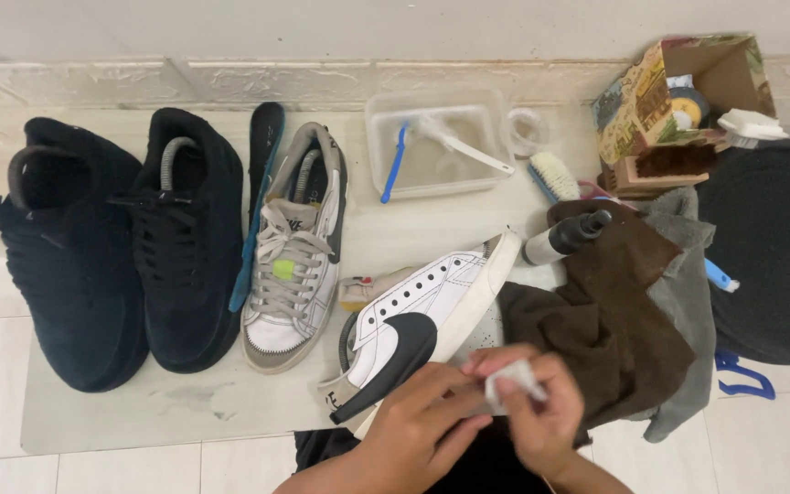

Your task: The person wipes the white Nike sneaker with a tissue, focusing on the toe box, side panels, and sole. They rotate the shoe to access different areas and continue wiping until the end of the clip.

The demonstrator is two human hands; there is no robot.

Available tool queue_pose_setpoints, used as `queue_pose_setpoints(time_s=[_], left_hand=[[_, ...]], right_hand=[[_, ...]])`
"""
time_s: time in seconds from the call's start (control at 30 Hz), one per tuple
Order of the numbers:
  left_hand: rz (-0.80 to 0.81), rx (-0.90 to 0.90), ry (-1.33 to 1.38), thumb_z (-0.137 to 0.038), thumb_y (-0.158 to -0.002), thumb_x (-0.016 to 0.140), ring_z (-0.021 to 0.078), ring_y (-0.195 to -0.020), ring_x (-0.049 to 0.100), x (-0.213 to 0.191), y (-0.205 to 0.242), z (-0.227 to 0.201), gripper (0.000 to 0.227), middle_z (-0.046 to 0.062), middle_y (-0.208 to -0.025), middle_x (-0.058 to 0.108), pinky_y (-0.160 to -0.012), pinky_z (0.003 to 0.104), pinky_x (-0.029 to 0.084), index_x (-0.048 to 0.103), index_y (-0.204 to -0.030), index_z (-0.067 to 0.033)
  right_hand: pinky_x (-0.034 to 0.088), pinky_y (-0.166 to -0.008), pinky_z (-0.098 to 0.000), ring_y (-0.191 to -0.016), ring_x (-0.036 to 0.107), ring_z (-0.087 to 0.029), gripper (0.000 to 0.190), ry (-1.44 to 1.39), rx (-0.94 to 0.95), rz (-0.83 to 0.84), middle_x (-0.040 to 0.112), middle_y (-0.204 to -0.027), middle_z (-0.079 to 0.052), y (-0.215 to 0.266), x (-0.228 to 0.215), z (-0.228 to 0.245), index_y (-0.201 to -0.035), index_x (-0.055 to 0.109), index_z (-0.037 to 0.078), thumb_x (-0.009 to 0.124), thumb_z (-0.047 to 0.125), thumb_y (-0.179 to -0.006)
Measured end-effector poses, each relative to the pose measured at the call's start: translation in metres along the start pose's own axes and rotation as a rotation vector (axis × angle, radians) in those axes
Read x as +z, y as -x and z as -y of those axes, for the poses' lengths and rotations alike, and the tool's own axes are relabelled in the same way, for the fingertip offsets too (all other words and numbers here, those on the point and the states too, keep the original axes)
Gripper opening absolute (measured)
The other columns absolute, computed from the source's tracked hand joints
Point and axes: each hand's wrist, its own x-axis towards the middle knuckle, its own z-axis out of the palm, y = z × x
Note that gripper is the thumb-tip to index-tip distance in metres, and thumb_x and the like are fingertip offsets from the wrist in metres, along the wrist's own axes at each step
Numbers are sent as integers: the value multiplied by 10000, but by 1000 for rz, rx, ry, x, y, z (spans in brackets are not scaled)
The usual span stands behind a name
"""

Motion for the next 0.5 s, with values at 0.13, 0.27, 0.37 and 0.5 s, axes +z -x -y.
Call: queue_pose_setpoints(time_s=[0.13, 0.27, 0.37, 0.5], left_hand=[[-42, 105, -116, -96, -961, 627, 372, -938, 591, -11, -6, 1, 164, 183, -1083, 607, -865, 446, 536, 590, -1046, 40], [-81, -141, -814, -490, -798, 794, 444, -1250, 422, -13, 1, 19, 628, 152, -1398, 428, -945, 547, 438, 545, -1325, -255], [15, -273, -935, -509, -757, 756, 515, -1384, 291, -7, 2, 22, 792, 210, -1531, 281, -989, 607, 390, 431, -1458, -333], [6, -214, -1127, -388, -538, 821, 489, -1333, 400, 8, 3, 19, 981, 182, -1495, 391, -905, 509, 446, 444, -1443, -360]], right_hand=[[584, -699, -278, -712, 693, -215, 62, 282, 17, -4, 651, -910, -205, -32, -21, 5, -879, 494, 0, 539, -19, -918], [512, -627, -224, -747, 660, -203, 81, 676, -156, 72, 670, -860, -153, -49, -31, -1, -818, 624, -9, 602, -68, -868], [533, -646, -266, -751, 650, -248, 50, 755, -297, 72, 654, -882, -187, -46, -34, -17, -859, 618, -39, 628, -88, -855], [554, -626, -301, -720, 635, -296, 48, 815, -426, 37, 634, -858, -248, -48, -35, -21, -838, 589, -94, 635, -92, -852]])
